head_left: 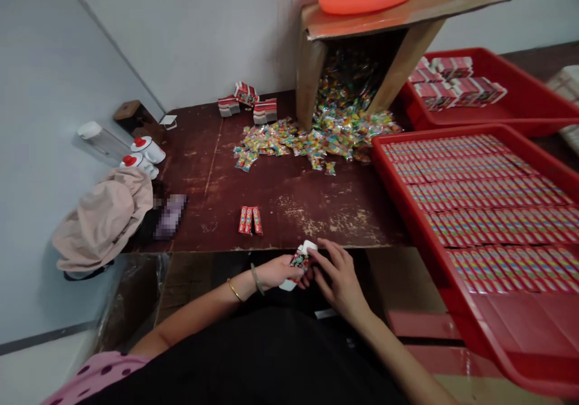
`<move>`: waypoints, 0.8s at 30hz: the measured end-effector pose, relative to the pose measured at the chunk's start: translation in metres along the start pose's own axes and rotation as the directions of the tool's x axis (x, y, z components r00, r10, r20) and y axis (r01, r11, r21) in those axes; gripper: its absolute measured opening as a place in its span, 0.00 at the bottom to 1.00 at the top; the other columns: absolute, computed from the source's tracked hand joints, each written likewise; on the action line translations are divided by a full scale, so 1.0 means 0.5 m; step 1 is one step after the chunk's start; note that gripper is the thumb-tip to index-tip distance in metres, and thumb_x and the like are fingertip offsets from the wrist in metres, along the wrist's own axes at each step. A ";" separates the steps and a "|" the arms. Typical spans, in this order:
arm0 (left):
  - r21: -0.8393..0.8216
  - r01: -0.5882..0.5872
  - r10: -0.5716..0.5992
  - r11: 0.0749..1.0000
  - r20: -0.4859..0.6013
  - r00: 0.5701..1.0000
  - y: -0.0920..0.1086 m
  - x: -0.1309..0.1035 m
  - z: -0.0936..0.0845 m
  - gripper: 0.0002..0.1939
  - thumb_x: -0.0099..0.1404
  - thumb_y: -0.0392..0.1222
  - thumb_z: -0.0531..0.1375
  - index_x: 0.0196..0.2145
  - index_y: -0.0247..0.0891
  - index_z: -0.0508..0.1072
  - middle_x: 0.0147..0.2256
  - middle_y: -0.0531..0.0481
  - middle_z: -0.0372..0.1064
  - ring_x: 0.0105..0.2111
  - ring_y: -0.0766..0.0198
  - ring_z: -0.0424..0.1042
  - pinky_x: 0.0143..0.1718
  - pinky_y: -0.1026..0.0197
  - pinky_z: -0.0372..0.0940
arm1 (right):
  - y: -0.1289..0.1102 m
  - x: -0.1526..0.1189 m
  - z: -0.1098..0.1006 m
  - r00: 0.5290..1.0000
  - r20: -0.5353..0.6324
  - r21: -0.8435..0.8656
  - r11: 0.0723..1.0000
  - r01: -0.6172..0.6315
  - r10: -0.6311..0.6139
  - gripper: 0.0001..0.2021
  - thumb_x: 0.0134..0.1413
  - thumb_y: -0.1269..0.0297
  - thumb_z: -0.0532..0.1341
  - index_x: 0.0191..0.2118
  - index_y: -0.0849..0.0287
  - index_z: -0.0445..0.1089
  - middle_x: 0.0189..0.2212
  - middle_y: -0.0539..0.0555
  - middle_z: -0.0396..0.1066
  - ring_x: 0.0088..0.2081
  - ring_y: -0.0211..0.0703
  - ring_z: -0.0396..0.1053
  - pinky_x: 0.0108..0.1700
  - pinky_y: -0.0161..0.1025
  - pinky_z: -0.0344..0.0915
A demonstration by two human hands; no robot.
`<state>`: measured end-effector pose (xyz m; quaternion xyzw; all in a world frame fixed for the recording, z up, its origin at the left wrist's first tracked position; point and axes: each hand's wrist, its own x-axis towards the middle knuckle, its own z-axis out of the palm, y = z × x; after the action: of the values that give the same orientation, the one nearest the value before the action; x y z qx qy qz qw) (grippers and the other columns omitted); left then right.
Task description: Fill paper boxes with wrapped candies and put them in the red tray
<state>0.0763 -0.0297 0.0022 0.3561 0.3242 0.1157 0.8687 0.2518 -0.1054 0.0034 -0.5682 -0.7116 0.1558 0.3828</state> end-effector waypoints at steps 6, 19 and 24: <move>0.043 -0.025 0.028 0.999 -0.085 0.996 0.007 -0.011 0.030 0.13 0.47 0.41 0.67 0.28 0.33 0.68 0.22 0.55 0.64 0.22 0.72 0.63 0.27 0.66 0.59 | -0.021 0.051 -0.011 0.969 0.199 0.230 0.955 -0.190 0.144 0.05 0.52 0.64 0.60 0.34 0.56 0.73 0.60 0.59 0.58 0.62 0.56 0.54 0.60 0.57 0.52; 0.387 -0.178 0.310 0.904 -0.309 0.899 -0.015 -0.004 0.050 0.22 0.48 0.54 0.68 0.27 0.32 0.68 0.23 0.53 0.65 0.24 0.69 0.65 0.27 0.66 0.59 | -0.024 0.053 -0.028 0.904 0.297 0.478 0.772 -0.419 0.306 0.10 0.57 0.56 0.58 0.38 0.56 0.69 0.37 0.54 0.73 0.40 0.45 0.71 0.45 0.41 0.67; 0.529 -0.320 0.526 0.786 -0.301 0.795 -0.025 -0.039 0.052 0.24 0.58 0.48 0.63 0.48 0.37 0.61 0.34 0.51 0.70 0.32 0.66 0.70 0.34 0.65 0.63 | -0.048 -0.007 -0.001 0.849 0.207 0.502 0.692 -0.519 0.486 0.20 0.54 0.55 0.61 0.49 0.53 0.55 0.35 0.54 0.74 0.35 0.44 0.72 0.38 0.40 0.70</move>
<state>0.0779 -0.0613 0.0169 0.5779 0.4357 0.3102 0.6165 0.2356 -0.1162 0.0182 -0.6044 -0.4662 0.4649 0.4487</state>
